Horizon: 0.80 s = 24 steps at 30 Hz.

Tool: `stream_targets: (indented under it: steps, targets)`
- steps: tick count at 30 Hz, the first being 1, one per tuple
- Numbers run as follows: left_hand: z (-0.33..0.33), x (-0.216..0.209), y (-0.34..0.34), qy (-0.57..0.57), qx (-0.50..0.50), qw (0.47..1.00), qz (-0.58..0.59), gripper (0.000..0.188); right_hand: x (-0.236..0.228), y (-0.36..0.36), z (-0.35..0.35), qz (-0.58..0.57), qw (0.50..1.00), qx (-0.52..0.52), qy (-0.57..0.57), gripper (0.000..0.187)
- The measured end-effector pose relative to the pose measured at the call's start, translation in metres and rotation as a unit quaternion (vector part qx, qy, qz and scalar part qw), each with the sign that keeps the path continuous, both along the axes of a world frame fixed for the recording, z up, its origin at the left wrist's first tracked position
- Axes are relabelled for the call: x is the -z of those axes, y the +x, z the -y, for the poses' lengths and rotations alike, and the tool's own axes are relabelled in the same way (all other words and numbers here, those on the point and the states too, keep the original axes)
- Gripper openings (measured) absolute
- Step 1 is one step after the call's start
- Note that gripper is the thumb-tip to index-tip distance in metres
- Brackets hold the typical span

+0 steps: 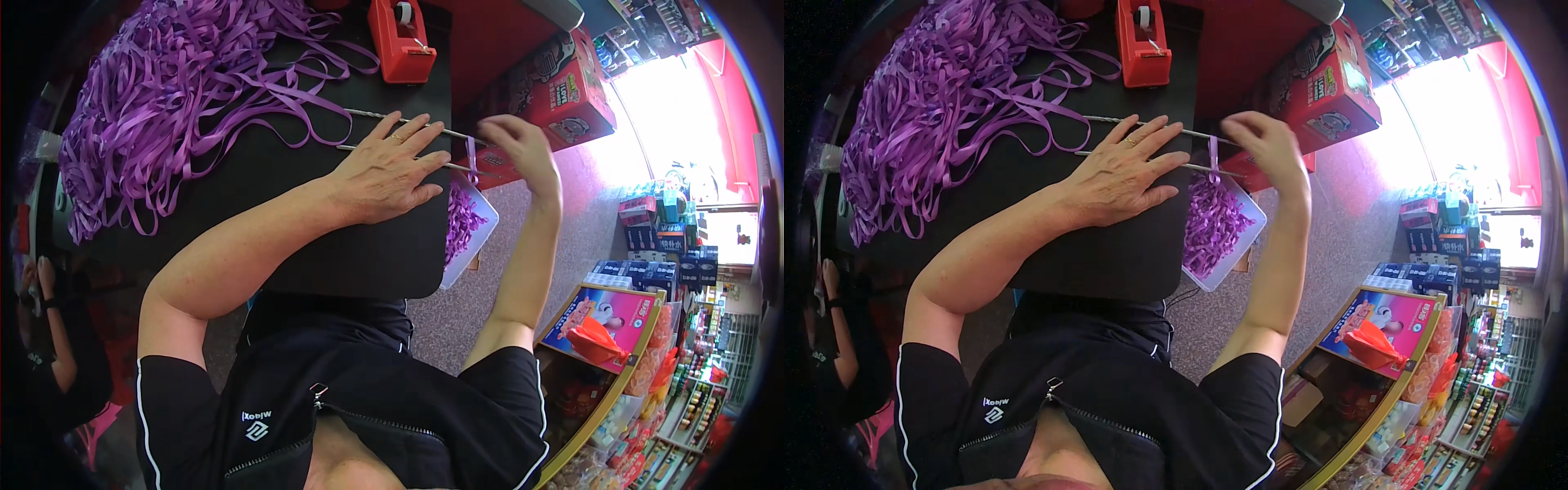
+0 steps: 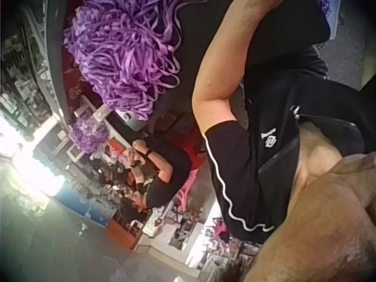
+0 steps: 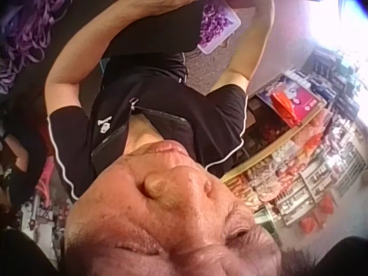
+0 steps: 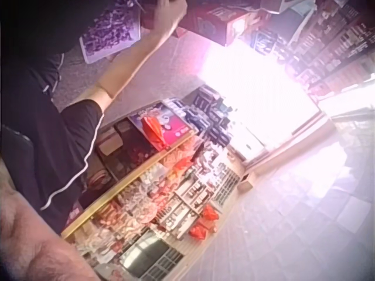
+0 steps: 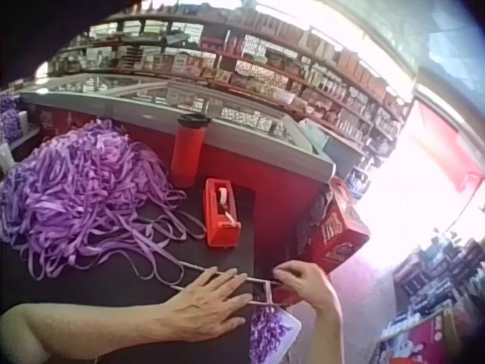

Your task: Cutting purple ribbons into uniform lengths using a metal rod jig and scissors.

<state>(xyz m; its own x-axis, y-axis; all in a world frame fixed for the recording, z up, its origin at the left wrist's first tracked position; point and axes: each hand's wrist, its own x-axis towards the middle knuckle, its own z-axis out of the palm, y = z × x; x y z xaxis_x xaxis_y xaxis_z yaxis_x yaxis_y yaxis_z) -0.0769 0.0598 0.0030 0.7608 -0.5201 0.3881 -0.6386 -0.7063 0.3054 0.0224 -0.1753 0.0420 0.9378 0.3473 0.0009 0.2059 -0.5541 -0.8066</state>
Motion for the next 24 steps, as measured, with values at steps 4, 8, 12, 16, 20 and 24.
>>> stream_targets:
  steps: [4,8,12,16,20,24]
  targets:
    - [0.001,0.000,0.001,-0.003,0.003,1.000,0.000,0.045,0.021,0.018,-0.003,-0.163,0.981,-0.077,0.074,0.021]
    - [0.001,0.000,0.000,-0.002,-0.001,1.000,-0.001,0.045,0.040,0.024,0.006,-0.248,0.954,-0.047,0.161,0.016]
    - [0.000,0.003,0.000,-0.012,-0.001,1.000,0.011,0.045,0.051,0.022,0.012,-0.265,0.937,-0.020,0.229,0.016]
    - [0.002,0.004,0.000,-0.015,0.000,1.000,0.015,0.044,0.050,0.012,0.015,-0.220,0.950,0.019,0.220,0.020]
    - [0.000,0.004,-0.001,-0.008,-0.005,1.000,0.014,0.044,0.046,-0.008,0.027,-0.164,0.970,0.089,0.153,0.026]
    - [0.001,0.004,0.000,-0.011,-0.004,1.000,0.014,0.044,0.052,-0.027,0.026,-0.246,0.950,0.014,0.194,0.027]
